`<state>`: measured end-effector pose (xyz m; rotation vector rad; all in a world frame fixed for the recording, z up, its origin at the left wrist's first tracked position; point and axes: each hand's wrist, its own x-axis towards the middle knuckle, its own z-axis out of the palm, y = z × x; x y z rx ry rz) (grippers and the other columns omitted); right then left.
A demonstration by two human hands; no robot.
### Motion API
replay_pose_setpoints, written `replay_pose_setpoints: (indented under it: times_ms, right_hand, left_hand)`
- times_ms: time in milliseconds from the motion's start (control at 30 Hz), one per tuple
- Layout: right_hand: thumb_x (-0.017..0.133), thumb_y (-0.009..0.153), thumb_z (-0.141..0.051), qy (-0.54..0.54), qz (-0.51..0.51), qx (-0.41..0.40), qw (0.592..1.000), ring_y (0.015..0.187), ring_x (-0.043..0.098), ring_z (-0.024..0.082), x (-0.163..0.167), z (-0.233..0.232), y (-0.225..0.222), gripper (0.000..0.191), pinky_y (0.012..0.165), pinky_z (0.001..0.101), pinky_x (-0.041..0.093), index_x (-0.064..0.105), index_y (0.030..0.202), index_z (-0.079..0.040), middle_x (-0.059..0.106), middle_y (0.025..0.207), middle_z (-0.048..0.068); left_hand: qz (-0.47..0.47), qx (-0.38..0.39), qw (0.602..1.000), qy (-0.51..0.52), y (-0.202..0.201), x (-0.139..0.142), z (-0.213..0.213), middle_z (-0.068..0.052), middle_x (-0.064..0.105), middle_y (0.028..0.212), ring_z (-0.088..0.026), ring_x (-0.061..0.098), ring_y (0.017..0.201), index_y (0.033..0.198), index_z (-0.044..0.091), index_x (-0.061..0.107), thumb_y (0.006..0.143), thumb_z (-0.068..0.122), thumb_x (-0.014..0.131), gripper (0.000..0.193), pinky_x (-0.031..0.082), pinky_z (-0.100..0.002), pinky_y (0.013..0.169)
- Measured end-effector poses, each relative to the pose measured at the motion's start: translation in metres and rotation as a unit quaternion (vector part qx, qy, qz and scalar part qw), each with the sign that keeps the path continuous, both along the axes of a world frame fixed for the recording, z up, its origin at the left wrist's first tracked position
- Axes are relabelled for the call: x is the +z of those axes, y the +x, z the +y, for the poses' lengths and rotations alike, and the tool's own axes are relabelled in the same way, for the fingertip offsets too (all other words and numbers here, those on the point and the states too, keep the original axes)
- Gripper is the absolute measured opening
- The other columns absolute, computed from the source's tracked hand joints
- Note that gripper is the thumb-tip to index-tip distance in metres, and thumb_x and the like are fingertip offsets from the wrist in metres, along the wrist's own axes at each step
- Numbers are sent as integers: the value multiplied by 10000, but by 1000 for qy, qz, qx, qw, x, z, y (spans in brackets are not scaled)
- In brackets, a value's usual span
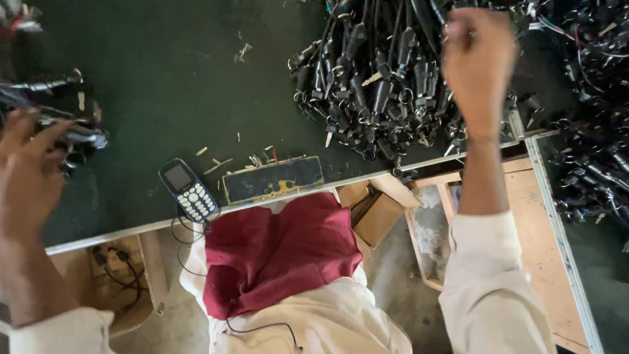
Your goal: The person sits at a workbench and tests black cable assemblies one at a time, holding a handheld electrical tester and touching its probes to the wire ends and connectors. They pick each cable from a pile on the bench, connect and separate the wire ends, and set tested cables aside.
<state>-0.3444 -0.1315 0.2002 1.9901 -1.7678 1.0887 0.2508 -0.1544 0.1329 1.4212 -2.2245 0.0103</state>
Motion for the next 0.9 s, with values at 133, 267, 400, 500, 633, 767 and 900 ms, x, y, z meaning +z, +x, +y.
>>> replay_pose_setpoints:
  times_ms: [133, 267, 400, 500, 633, 767, 900]
  right_hand:
    - [776, 972, -81, 90, 116, -87, 985, 1045, 572, 390, -45, -35, -29, 125, 908, 488, 458, 721, 1064, -17, 600, 1090, 199]
    - [833, 827, -131, 66, 222, -71, 970, 1040, 559, 400, -42, -41, -37, 161, 863, 482, 453, 711, 904, -60, 587, 1074, 209]
    - [738, 1128, -130, 43, -159, 114, 980, 964, 578, 238, -5, -38, -42, 163, 846, 353, 457, 602, 1171, -52, 605, 1055, 111]
    - [713, 1073, -106, -98, -435, 153, 882, 1006, 584, 244, 14, -6, -43, 178, 882, 362, 471, 601, 1197, -44, 610, 1095, 116]
    - [679, 1000, -74, -130, -384, 173, 898, 1062, 592, 251, -11, 81, -1, 248, 930, 373, 490, 600, 1231, -33, 617, 1148, 123]
    - [646, 926, -41, 263, -335, 295, 856, 1118, 600, 259, -106, 160, 120, 342, 978, 385, 509, 598, 1264, -21, 623, 1201, 131]
    - [632, 862, 20, 401, -160, 342, 835, 1149, 602, 280, -172, 165, 196, 429, 978, 387, 510, 636, 1288, -40, 635, 1242, 133]
  left_hand:
    - [72, 103, 992, -23, -4, -8, 36, -235, 523, 1507, -371, 545, 1348, 1489, 8, 573, 855, -268, 430, 706, 512, -441, 1074]
    - [202, -13, 976, -74, -61, 11, 87, -187, 573, 1354, -367, 479, 1395, 1355, 24, 573, 706, -236, 438, 713, 450, -517, 1138]
    - [305, -98, 945, 65, -129, 36, 123, -136, 617, 1337, -308, 581, 1315, 1287, 75, 624, 846, -136, 550, 494, 496, -402, 1090]
    - [383, -190, 889, 166, -163, 36, 135, -115, 658, 1301, -287, 631, 1279, 1244, 95, 654, 962, -71, 579, 336, 497, -380, 1100]
    - [467, -265, 815, 218, -190, 27, 141, -173, 581, 1419, -320, 558, 1365, 1397, 21, 527, 1011, -24, 552, 390, 474, -397, 1131]
    - [582, -302, 705, 271, -223, 13, 130, -168, 458, 1498, -278, 464, 1402, 1539, -48, 233, 1048, 22, 515, 570, 356, -389, 1182]
    - [628, -127, 656, 398, -242, -17, 123, -33, 625, 939, -86, 592, 867, 1175, -29, 587, 1098, 127, 525, 185, 491, -247, 761]
